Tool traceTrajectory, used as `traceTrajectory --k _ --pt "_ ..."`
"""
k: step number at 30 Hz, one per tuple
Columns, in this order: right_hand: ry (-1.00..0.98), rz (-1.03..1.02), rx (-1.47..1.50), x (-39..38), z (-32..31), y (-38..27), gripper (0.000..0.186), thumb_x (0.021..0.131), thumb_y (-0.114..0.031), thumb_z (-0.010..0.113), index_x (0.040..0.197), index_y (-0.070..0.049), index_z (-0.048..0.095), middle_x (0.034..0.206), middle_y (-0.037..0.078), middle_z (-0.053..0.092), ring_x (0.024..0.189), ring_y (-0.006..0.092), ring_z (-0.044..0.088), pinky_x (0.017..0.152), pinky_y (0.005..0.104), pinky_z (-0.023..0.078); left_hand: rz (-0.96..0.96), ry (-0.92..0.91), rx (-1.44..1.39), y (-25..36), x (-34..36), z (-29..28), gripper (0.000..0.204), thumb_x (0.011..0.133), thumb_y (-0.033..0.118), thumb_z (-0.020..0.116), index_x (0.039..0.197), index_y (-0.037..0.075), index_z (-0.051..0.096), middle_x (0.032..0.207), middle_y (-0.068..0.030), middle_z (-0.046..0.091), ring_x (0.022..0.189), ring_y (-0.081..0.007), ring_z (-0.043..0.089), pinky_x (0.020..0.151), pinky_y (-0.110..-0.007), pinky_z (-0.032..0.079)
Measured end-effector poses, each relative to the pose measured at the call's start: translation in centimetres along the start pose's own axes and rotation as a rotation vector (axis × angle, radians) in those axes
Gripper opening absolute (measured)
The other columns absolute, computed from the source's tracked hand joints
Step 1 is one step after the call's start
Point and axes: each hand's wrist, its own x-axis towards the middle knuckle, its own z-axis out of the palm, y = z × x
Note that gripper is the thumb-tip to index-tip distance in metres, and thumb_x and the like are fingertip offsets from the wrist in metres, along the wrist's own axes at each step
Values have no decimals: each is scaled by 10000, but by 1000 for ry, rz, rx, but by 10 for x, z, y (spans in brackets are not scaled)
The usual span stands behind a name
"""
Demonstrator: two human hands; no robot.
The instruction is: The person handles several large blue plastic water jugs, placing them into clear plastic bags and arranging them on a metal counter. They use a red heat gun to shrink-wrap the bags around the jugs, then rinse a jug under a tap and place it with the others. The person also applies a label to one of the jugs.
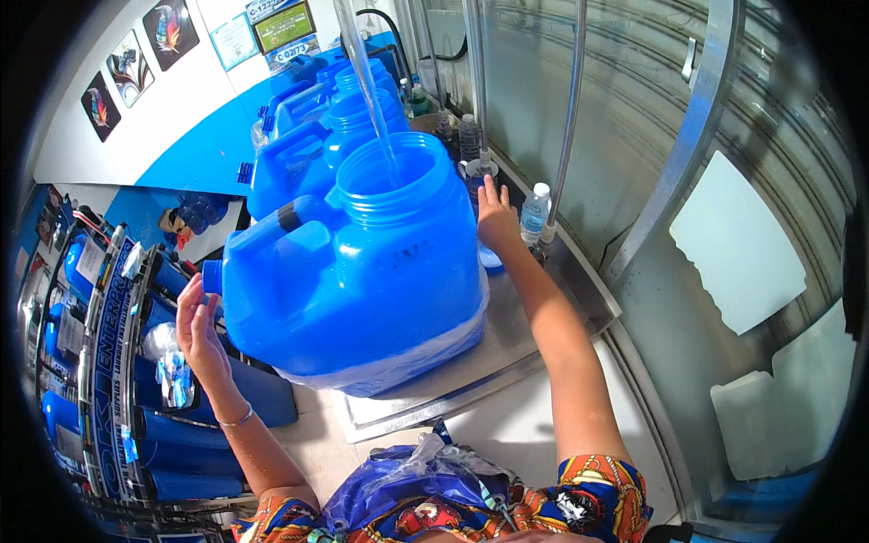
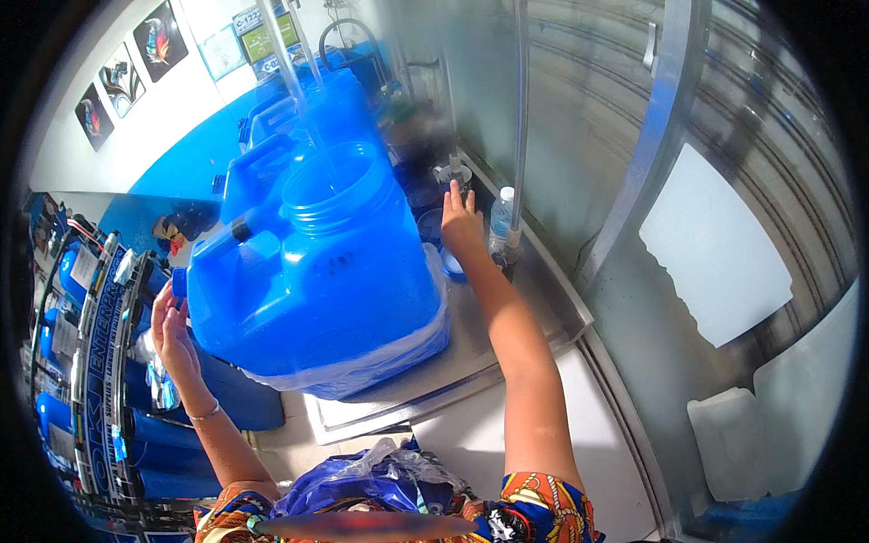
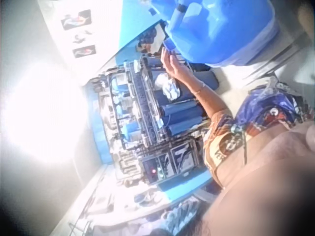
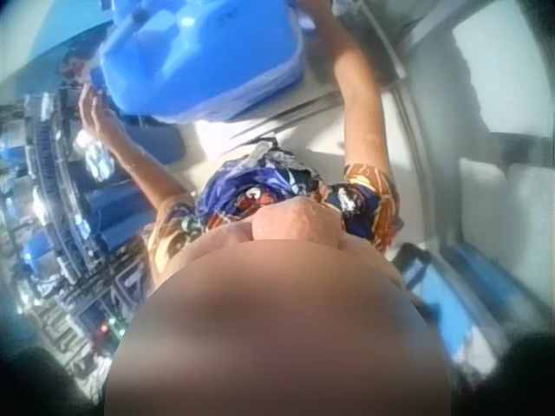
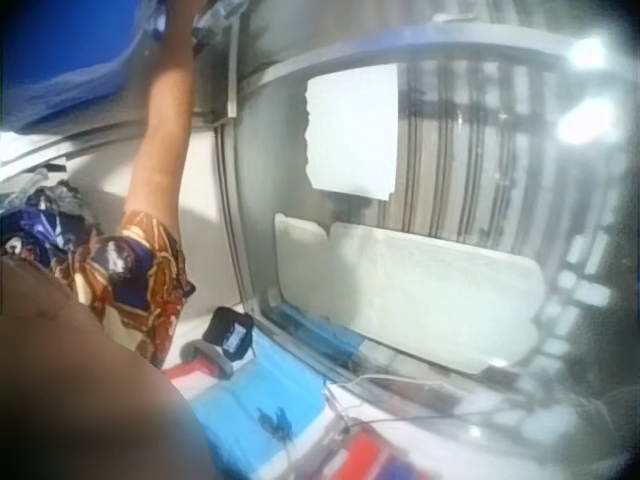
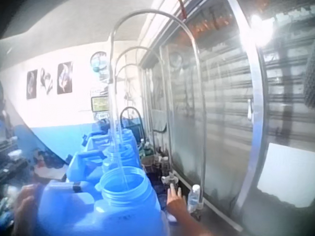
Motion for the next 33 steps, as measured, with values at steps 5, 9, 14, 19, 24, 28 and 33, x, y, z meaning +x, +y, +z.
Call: traceTrajectory --k 5,9,14,19,24,28,33 --pt "287 109 494 -60 -58 -22 433 856 -19 610 1289 -32 593 1378 168 528 1254 337 522 992 390 472 -111 22 -156 -22 -22 -7 445 943 165 528 1339 -36 502 1316 -153 561 1221 -245 542 1051 -379 428" --pt "601 88 664 -148 -128 -68 225 894 30 564 1093 10 667 1022 118 637 870 200 645 736 279 519 -193 -34 -257 -42 -39 -10 401 939 132 525 1302 -39 528 1290 -152 576 1189 -241 562 1001 -370 459" --pt "295 -291 941 -217 -186 -157 223 833 50 539 947 -14 720 798 106 651 656 175 601 590 283 495 -327 -155 -337 -64 -64 -14 381 923 64 529 1297 -8 534 1281 -101 569 1174 -210 557 1003 -358 448" --pt "-199 -533 1041 -226 -179 -244 292 776 68 581 1002 -41 732 823 108 653 714 212 638 625 313 508 -371 -227 -309 -70 -88 -39 357 882 4 542 1236 17 579 1221 -84 557 1144 -188 553 975 -342 462" --pt "-509 -606 1007 -224 -139 -343 305 794 42 603 1057 -65 717 796 99 627 682 229 615 620 335 489 -322 -538 -96 -73 -97 -120 320 898 87 569 1210 40 622 1260 -124 566 1195 -256 547 988 -388 456" --pt "-603 -692 883 -217 -104 -434 249 837 3 626 1057 -76 710 786 103 609 676 253 605 623 349 485 -340 -724 70 -86 -101 -213 321 887 103 589 1201 44 626 1220 -146 586 1171 -315 558 1002 -407 445" --pt "-669 -779 874 -208 -60 -546 229 833 -7 627 1043 -47 711 775 106 592 685 244 587 642 337 474 -458 -709 212 -108 -113 -323 321 888 124 594 1200 51 623 1170 -154 595 1124 -335 575 979 -414 460"
